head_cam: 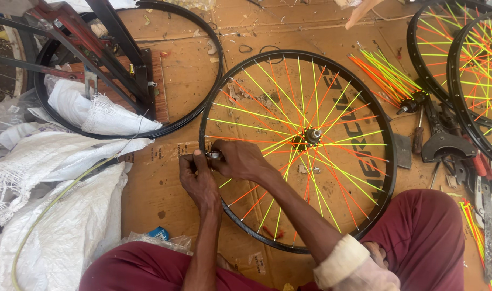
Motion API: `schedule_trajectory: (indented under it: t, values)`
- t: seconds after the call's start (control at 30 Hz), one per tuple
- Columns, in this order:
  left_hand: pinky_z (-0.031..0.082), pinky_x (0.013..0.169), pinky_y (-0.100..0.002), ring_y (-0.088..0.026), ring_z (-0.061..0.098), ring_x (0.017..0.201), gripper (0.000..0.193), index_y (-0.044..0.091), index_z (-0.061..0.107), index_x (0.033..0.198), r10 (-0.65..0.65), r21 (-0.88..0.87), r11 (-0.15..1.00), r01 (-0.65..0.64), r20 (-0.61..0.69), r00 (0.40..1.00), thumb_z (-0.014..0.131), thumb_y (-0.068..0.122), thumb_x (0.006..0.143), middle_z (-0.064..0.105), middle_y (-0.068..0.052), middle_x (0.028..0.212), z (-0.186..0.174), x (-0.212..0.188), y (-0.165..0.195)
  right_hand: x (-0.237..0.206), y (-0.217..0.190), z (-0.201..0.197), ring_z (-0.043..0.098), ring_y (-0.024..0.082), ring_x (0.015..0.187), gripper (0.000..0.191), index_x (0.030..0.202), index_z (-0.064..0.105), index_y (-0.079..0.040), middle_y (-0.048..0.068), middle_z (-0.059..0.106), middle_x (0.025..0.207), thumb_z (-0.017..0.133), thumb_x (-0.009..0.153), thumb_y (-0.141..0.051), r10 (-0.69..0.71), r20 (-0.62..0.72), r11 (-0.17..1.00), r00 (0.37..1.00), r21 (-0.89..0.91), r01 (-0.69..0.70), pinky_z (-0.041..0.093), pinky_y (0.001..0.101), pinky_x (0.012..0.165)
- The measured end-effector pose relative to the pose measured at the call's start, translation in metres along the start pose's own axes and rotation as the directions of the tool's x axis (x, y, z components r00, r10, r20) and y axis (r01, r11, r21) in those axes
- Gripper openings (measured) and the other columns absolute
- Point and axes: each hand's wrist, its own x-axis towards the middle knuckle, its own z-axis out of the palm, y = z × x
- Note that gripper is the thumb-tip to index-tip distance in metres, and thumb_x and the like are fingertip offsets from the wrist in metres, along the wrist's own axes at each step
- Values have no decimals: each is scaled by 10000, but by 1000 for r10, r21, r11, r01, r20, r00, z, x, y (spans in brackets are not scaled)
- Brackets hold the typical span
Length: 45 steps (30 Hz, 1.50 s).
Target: The person assembles a bicycle wheel by inserting spokes into the rim and hub, then uses a spoke wrench to tighten the nipples. The person works on one wheel at a time, adjusting the tension of each spoke individually.
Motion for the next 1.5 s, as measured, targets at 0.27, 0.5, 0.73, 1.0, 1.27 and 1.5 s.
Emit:
schedule_trajectory:
  t: [0.27,0.5,0.73,1.0,1.27,1.5]
  values:
    - [390,669,-310,-119,413,719,358,35,520,801,50,24,998,-50,-11,999,601,275,1054,465,-3,732,4,5,-11,-17,7,-6,772,305,851,185,1013,659,-84,116,793,906,728,940,-239,-103,-251,945,963,278,173,571,429,715]
    - [378,672,-321,-116,393,735,345,43,494,804,88,-64,994,-88,-7,996,590,230,1077,435,2,741,3,13,-28,13,-2,8,728,367,887,285,1059,734,-151,141,765,924,726,844,-338,99,-59,988,993,-112,-105,551,475,752]
    - [452,751,-322,-122,485,794,298,43,550,848,76,-93,993,-76,-2,997,571,253,1058,547,-15,786,6,9,-23,-2,14,0,736,349,903,469,1201,651,-116,136,762,991,691,858,-433,-17,-5,999,1000,50,17,557,468,749]
    - [456,785,-319,-123,484,798,347,21,515,829,70,-53,996,-70,-7,998,567,262,1073,520,-17,761,10,7,-13,-7,-8,-7,731,348,830,290,1087,735,-124,124,770,859,589,988,-354,82,-111,997,990,13,-81,525,480,719]
    - [442,711,-313,-113,463,736,344,26,542,806,78,-66,995,-79,-13,997,586,258,1057,521,-16,740,12,3,-15,-15,-7,-15,746,314,837,314,1101,735,-85,138,747,931,774,812,-200,-132,-237,978,962,124,165,550,434,668]
    - [451,633,-308,-101,503,696,329,32,664,882,-105,-121,984,127,170,980,599,324,1017,571,2,757,10,20,7,-32,3,-19,675,371,985,382,1176,663,-9,184,692,1107,772,825,-113,-259,-461,953,849,20,302,544,442,793]
